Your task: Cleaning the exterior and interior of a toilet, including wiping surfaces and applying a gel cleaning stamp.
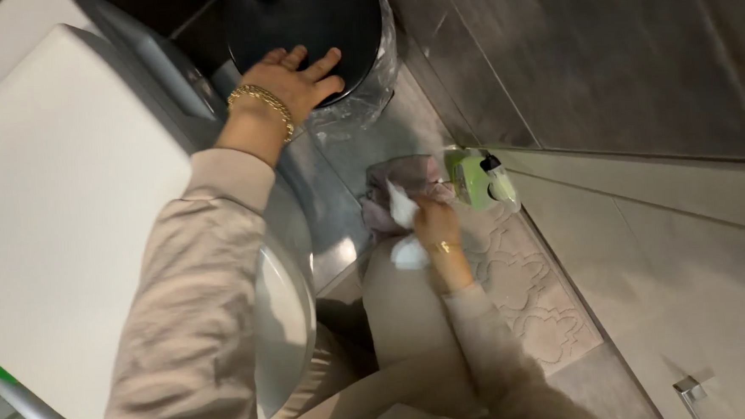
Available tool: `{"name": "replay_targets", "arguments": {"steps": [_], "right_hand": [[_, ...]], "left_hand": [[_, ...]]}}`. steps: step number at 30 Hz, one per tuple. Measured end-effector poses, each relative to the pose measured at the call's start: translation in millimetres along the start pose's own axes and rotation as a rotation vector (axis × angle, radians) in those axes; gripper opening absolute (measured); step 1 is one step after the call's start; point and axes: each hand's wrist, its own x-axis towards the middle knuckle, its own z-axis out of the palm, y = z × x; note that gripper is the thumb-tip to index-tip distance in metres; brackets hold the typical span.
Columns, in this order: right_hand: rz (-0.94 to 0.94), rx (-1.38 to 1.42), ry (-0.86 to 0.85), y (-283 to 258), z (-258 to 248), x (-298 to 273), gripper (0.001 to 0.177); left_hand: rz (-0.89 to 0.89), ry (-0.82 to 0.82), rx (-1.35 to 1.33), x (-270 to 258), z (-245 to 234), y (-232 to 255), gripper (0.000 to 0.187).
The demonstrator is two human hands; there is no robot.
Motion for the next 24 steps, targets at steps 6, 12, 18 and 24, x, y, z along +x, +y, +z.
{"name": "replay_targets", "arguments": {"steps": [6, 12, 18, 24], "right_hand": [[0.433, 0.049, 0.230, 39.6, -110.2, -66.6, 0.060], [-0.050, 0.239, 0.333, 16.9, -162.7, -48.2, 0.063], [0.057, 0.377, -0.089, 16.1, -103.0, -51.6, 0.037], [-0.119, 0.307, 0.504, -48.3, 4.6, 172.5, 0.028]], "left_hand": [[-0.080, 0.021, -0.198, 10.1, 0.3, 21.7, 0.071], [-0.450, 0.080, -0.313, 15.2, -30.9, 94.9, 0.069], [-0.744, 0.085, -0.516, 31.6, 6.7, 128.6, 0.072], [-0.841, -0.031, -0.659, -21.0, -40.7, 65.0, 0.095]]}}
